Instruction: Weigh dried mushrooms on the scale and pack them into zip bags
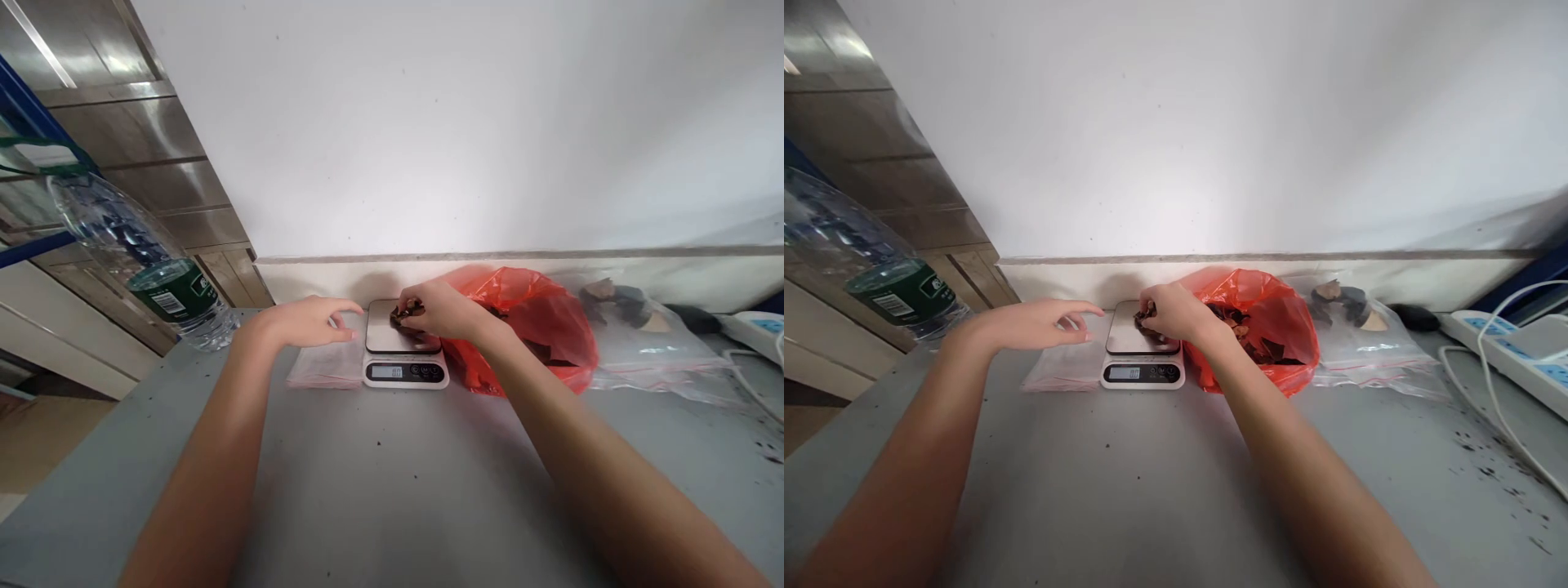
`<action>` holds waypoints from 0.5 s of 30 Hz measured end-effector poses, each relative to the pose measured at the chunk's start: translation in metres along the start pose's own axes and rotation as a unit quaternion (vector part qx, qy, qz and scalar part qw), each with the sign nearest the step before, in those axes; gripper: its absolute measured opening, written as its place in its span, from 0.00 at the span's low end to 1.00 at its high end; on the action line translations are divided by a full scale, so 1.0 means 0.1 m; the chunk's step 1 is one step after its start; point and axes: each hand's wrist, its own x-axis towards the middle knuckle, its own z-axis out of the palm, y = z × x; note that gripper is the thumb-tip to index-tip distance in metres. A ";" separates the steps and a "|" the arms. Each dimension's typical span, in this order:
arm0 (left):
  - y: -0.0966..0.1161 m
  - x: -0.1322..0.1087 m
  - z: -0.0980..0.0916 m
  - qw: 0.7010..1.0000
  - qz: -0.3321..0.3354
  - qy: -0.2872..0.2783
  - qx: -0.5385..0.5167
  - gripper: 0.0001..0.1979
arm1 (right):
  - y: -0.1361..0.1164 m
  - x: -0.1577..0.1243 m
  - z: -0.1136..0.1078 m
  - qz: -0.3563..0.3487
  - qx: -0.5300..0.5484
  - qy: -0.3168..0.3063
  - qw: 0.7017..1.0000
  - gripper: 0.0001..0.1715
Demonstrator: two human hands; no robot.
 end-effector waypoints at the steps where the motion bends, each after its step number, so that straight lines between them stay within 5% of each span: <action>1: 0.00 0.02 0.01 1.000 0.004 -0.004 0.001 0.36 | -0.01 0.00 0.02 0.002 -0.001 -0.006 1.000 0.09; 15: 0.04 0.04 0.02 1.000 0.009 -0.016 0.010 0.34 | 0.09 -0.12 -0.09 -0.007 0.008 -0.007 1.000 0.05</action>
